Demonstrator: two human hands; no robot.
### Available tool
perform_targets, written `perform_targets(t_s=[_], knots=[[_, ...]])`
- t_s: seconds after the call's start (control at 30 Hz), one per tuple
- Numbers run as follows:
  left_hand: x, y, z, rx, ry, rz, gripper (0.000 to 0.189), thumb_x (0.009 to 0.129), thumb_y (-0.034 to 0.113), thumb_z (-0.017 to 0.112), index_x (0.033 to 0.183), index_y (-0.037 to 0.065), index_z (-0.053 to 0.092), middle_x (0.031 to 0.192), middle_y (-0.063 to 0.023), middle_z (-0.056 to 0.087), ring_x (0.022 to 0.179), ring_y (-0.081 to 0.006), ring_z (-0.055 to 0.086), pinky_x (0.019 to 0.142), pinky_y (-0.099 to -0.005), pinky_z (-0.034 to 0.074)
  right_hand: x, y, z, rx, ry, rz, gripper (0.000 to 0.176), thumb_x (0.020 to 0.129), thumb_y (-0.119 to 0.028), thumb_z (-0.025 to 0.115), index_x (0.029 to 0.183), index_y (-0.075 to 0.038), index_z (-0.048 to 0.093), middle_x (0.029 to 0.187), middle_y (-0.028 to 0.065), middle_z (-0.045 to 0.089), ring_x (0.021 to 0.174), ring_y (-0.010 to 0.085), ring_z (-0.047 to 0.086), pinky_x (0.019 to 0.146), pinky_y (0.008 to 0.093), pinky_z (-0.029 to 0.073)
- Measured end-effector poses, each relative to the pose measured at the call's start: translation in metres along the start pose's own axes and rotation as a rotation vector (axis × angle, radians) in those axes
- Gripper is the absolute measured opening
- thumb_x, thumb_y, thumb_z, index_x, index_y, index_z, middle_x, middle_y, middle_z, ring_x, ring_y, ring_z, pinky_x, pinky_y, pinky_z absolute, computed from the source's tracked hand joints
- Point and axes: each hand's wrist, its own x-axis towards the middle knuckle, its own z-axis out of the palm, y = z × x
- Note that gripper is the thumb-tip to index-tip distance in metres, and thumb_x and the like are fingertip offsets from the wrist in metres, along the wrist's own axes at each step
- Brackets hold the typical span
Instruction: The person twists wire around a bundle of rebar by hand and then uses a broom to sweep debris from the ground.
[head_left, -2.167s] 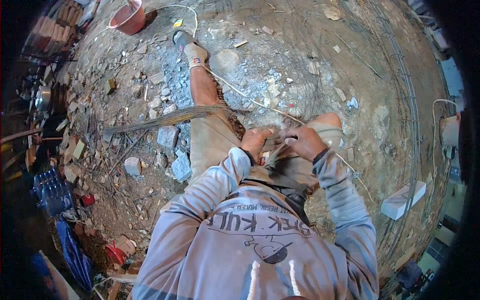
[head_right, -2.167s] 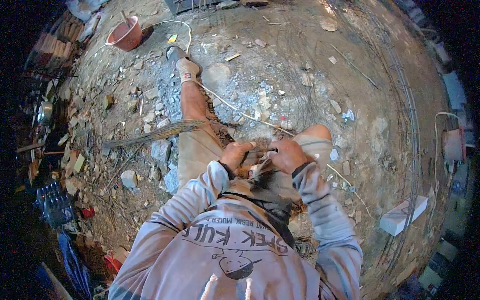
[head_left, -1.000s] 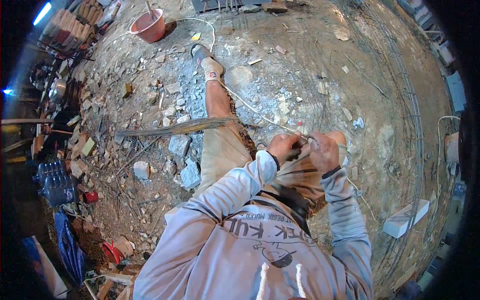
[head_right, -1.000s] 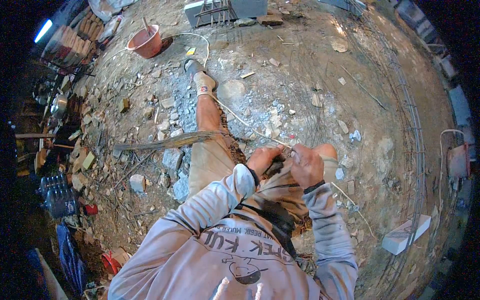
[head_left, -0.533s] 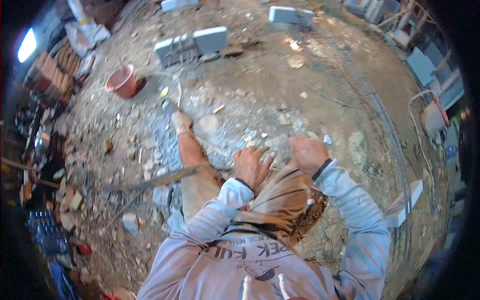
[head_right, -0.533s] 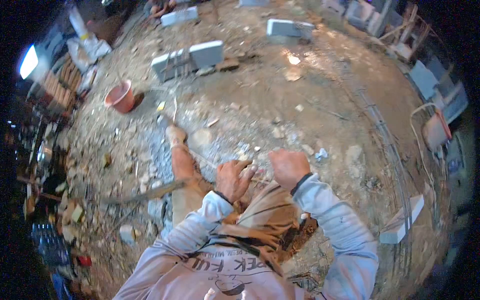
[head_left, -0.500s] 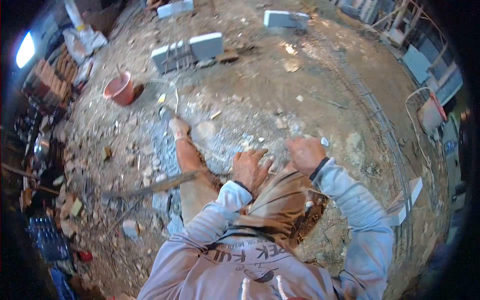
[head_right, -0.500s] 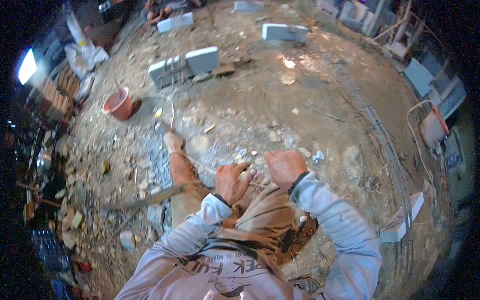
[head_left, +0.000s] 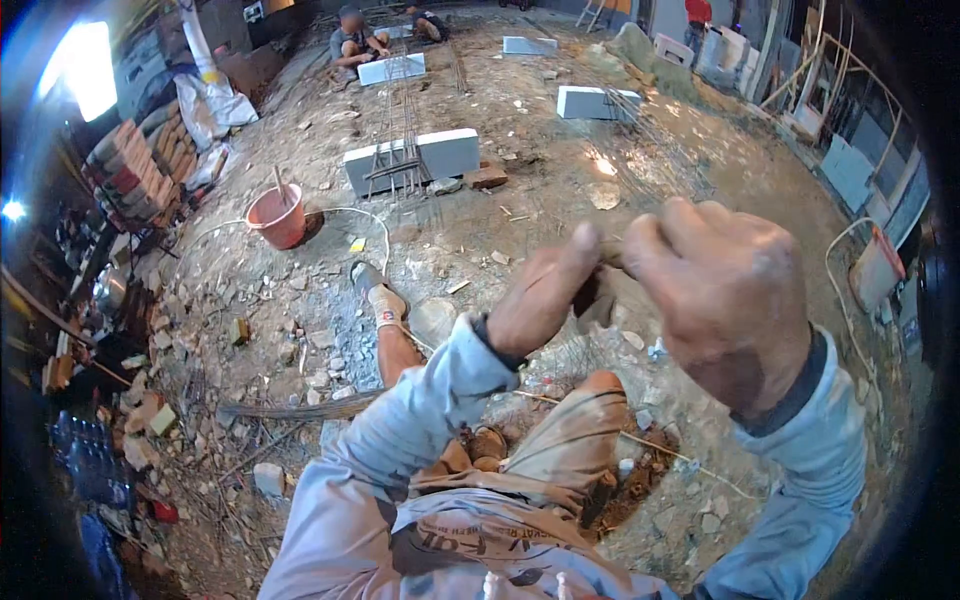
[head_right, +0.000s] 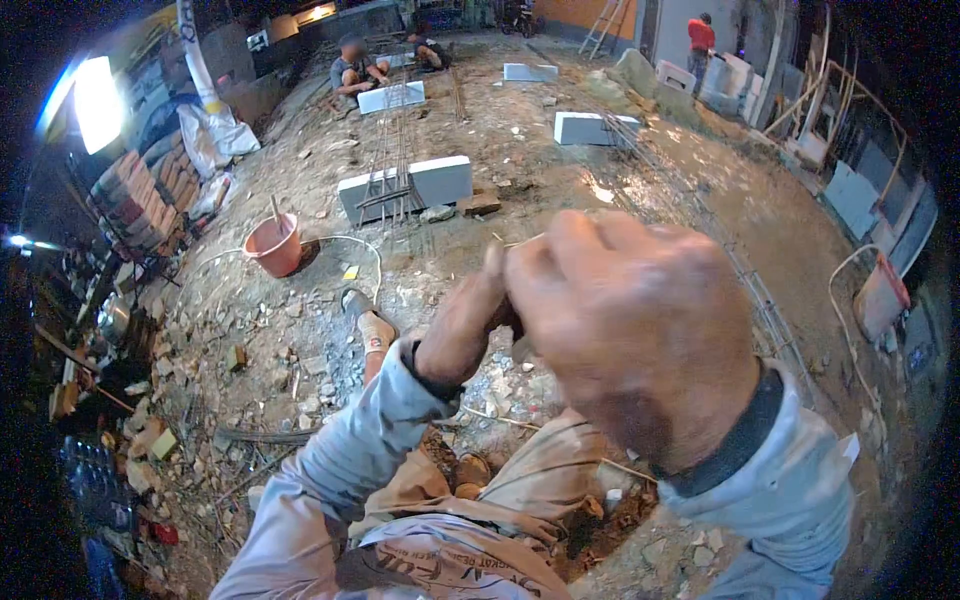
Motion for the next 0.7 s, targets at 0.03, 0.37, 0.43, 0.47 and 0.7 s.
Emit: perform_targets(t_s=[0.03, 0.37, 0.43, 0.47, 0.7], knots=[[0.009, 0.017, 0.007, -0.051, -0.073, 0.036, 0.062, 0.094, 0.052, 0.028, 0.075, 0.003, 0.06, 0.059, -0.0023, 0.053, 0.05, -0.0093, 0.045, 0.047, -0.0249, 0.035, -0.004, 0.004, -0.005, -0.063, 0.063, 0.02, 0.01, 0.072, -0.013, 0.055, 0.075, -0.003, 0.055, 0.065, 0.008, 0.053, 0.059, 0.0213, 0.057, 0.048, 0.0307, 0.046], [0.048, 0.1, -0.016, 0.258, -0.013, 0.25, 0.033, 0.089, 0.031, 0.054, 0.101, 0.001, 0.061, 0.082, -0.0043, 0.062, 0.063, -0.0108, 0.053, 0.057, -0.0235, 0.043, -0.05, 0.012, -0.03, 0.003, 0.448, 0.191, 0.029, 0.081, -0.017, 0.051, 0.101, 0.002, 0.06, 0.094, 0.0164, 0.059, 0.088, 0.0292, 0.059, 0.075, 0.037, 0.049], [0.058, 0.115, -0.077, 0.907, 0.041, 0.904, 0.03, 0.089, 0.014, 0.049, 0.116, 0.003, 0.056, 0.1, -0.0128, 0.062, 0.077, -0.0186, 0.061, 0.066, -0.0285, 0.049, -0.096, 0.0, -0.041, 0.097, 0.694, 0.139, 0.044, 0.088, -0.032, 0.04, 0.107, 0.005, 0.056, 0.103, 0.0188, 0.058, 0.099, 0.0322, 0.057, 0.086, 0.043, 0.047], [0.056, 0.141, -0.116, 1.388, 0.11, 0.914, 0.032, 0.087, 0.011, 0.049, 0.118, 0.005, 0.054, 0.099, -0.0129, 0.062, 0.082, -0.0195, 0.062, 0.067, -0.0306, 0.051, -0.109, -0.008, -0.042, -0.381, 0.849, 0.165, 0.041, 0.09, -0.03, 0.04, 0.111, 0.002, 0.055, 0.108, 0.0182, 0.057, 0.1, 0.0299, 0.057, 0.086, 0.0417, 0.047], [-0.044, 0.345, -0.217, 2.024, 0.624, 0.586, 0.029, 0.088, 0.016, 0.05, 0.115, 0.007, 0.055, 0.096, -0.0113, 0.062, 0.08, -0.0196, 0.062, 0.066, -0.031, 0.051, -0.1, -0.032, -0.019, 0.108, 1.137, -0.273, 0.039, 0.092, -0.028, 0.039, 0.113, 0.0, 0.054, 0.112, 0.0176, 0.057, 0.101, 0.0276, 0.057, 0.087, 0.0408, 0.047]])
